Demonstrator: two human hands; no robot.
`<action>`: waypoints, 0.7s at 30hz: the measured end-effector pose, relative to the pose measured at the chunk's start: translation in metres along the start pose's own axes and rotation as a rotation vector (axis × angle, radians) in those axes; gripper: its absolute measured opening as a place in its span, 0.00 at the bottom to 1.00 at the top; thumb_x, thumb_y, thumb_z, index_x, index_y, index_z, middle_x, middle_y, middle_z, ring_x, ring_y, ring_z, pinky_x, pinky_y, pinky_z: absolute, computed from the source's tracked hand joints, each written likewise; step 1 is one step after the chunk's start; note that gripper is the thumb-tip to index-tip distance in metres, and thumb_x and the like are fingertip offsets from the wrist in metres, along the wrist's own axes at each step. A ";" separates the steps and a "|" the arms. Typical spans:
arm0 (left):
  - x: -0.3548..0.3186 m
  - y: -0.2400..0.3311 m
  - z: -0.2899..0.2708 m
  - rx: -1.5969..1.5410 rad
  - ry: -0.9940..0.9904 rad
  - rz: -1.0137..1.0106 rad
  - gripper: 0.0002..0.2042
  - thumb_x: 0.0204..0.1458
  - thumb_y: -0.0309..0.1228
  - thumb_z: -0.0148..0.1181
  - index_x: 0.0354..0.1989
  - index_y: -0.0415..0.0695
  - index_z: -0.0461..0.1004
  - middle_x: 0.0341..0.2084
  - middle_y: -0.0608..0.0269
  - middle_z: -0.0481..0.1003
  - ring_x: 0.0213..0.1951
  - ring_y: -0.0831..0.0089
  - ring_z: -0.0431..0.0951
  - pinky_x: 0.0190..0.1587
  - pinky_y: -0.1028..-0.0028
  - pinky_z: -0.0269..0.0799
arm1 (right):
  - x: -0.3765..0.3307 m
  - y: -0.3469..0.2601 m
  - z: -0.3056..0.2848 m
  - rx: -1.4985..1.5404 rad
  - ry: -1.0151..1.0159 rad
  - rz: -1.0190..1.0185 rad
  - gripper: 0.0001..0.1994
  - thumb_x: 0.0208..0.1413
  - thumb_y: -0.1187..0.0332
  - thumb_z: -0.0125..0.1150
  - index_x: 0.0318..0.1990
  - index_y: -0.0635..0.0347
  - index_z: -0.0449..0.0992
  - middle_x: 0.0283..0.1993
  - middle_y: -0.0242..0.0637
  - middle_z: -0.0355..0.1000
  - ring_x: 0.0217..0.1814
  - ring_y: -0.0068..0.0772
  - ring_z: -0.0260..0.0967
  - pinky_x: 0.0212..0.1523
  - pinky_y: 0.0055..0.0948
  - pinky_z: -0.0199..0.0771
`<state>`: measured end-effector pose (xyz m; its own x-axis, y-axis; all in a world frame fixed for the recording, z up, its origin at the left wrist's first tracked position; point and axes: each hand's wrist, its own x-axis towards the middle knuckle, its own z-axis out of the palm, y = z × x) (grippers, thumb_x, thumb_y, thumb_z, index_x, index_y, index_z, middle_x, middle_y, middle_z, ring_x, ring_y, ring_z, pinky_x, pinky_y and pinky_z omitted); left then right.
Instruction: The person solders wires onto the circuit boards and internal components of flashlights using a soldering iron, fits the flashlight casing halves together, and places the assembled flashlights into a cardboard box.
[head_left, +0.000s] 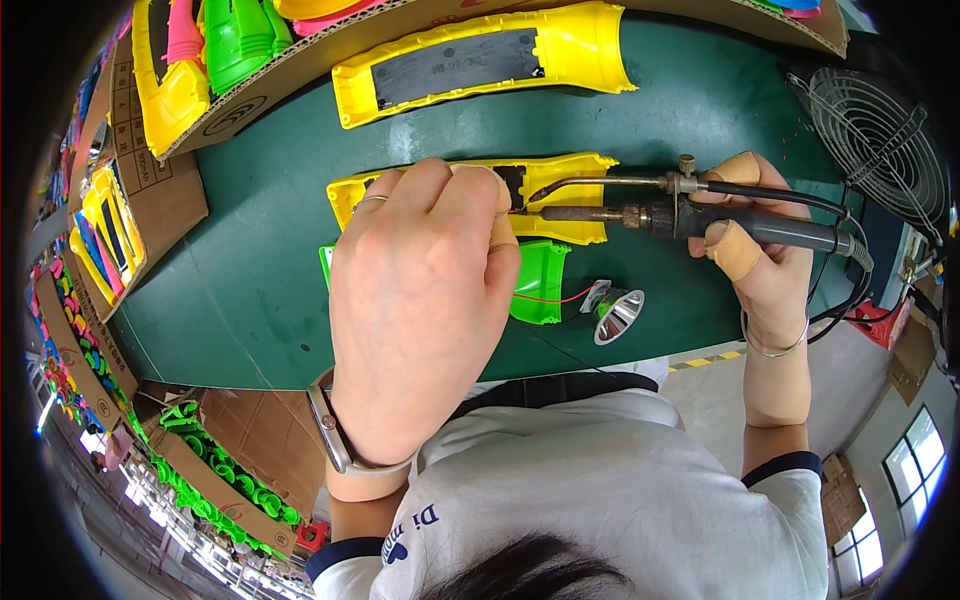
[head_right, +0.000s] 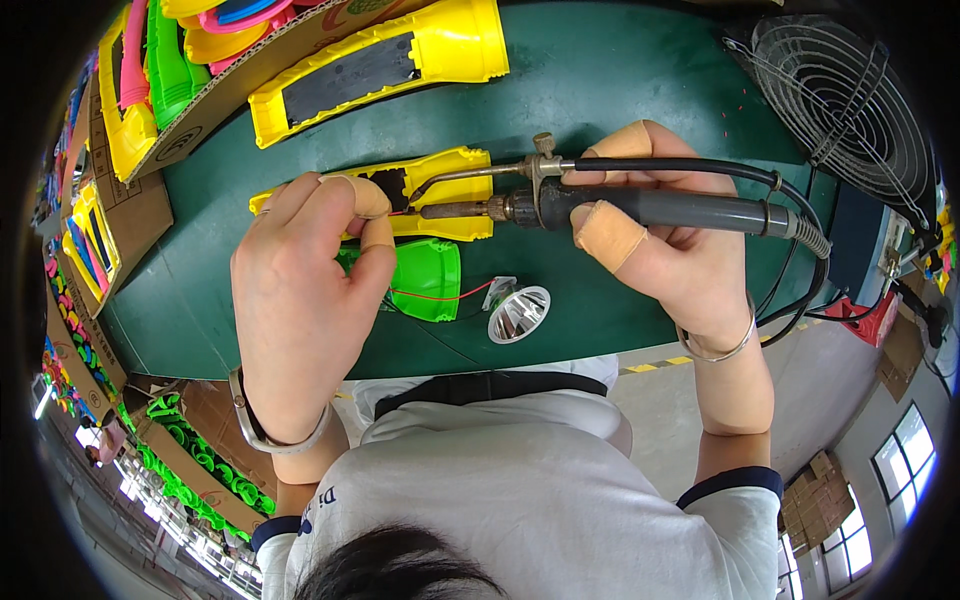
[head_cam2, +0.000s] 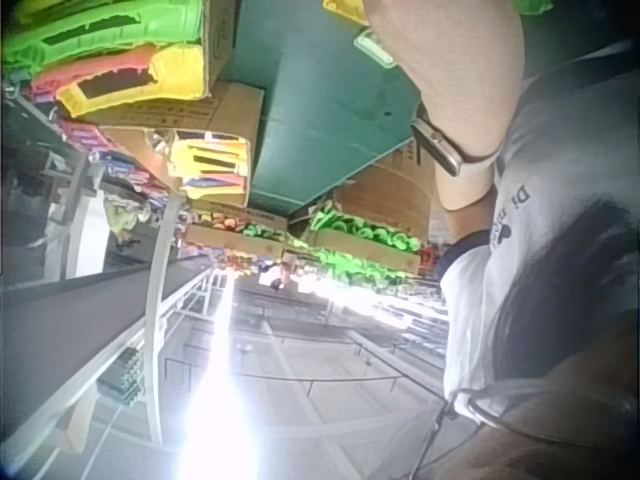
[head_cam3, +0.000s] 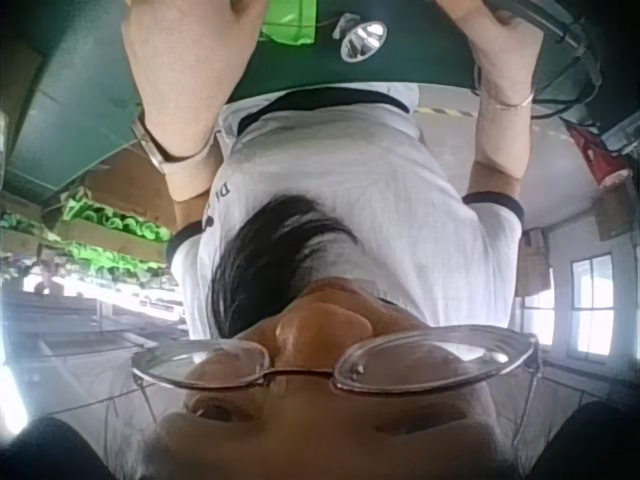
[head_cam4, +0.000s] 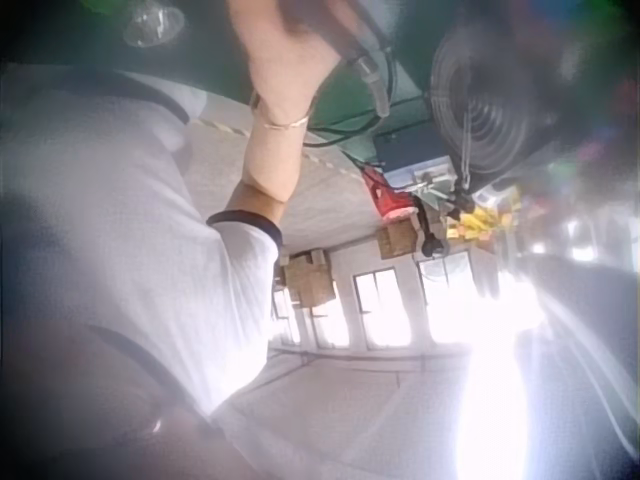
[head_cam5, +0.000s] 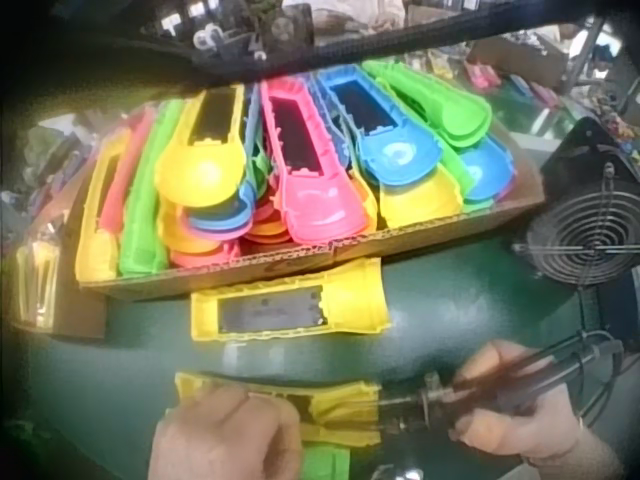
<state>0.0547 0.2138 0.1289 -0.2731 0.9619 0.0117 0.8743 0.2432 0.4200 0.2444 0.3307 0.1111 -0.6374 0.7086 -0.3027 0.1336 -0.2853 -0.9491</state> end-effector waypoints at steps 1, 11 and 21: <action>0.000 0.000 0.000 0.000 -0.001 0.000 0.05 0.35 0.19 0.55 0.23 0.41 0.68 0.18 0.60 0.68 0.23 0.62 0.69 0.26 0.70 0.64 | 0.000 0.000 0.000 -0.022 -0.015 0.005 0.09 0.39 0.77 0.58 0.32 0.70 0.71 0.28 0.31 0.66 0.28 0.16 0.64 0.30 0.13 0.64; -0.001 0.002 -0.001 0.003 -0.009 -0.015 0.05 0.35 0.19 0.55 0.22 0.41 0.67 0.19 0.59 0.68 0.24 0.59 0.70 0.27 0.68 0.65 | -0.001 -0.001 0.005 -0.039 0.012 0.008 0.10 0.40 0.77 0.59 0.33 0.71 0.71 0.30 0.33 0.66 0.28 0.19 0.66 0.30 0.15 0.66; 0.000 0.004 -0.002 0.013 -0.020 -0.024 0.05 0.35 0.19 0.55 0.22 0.40 0.67 0.20 0.58 0.68 0.25 0.58 0.70 0.28 0.66 0.65 | -0.011 0.012 -0.018 0.202 0.106 -0.200 0.14 0.48 0.69 0.55 0.38 0.73 0.69 0.37 0.39 0.62 0.25 0.26 0.66 0.25 0.20 0.66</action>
<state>0.0577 0.2144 0.1330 -0.2864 0.9579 -0.0169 0.8726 0.2681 0.4082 0.2664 0.3307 0.1018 -0.5516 0.8240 -0.1295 -0.1464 -0.2485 -0.9575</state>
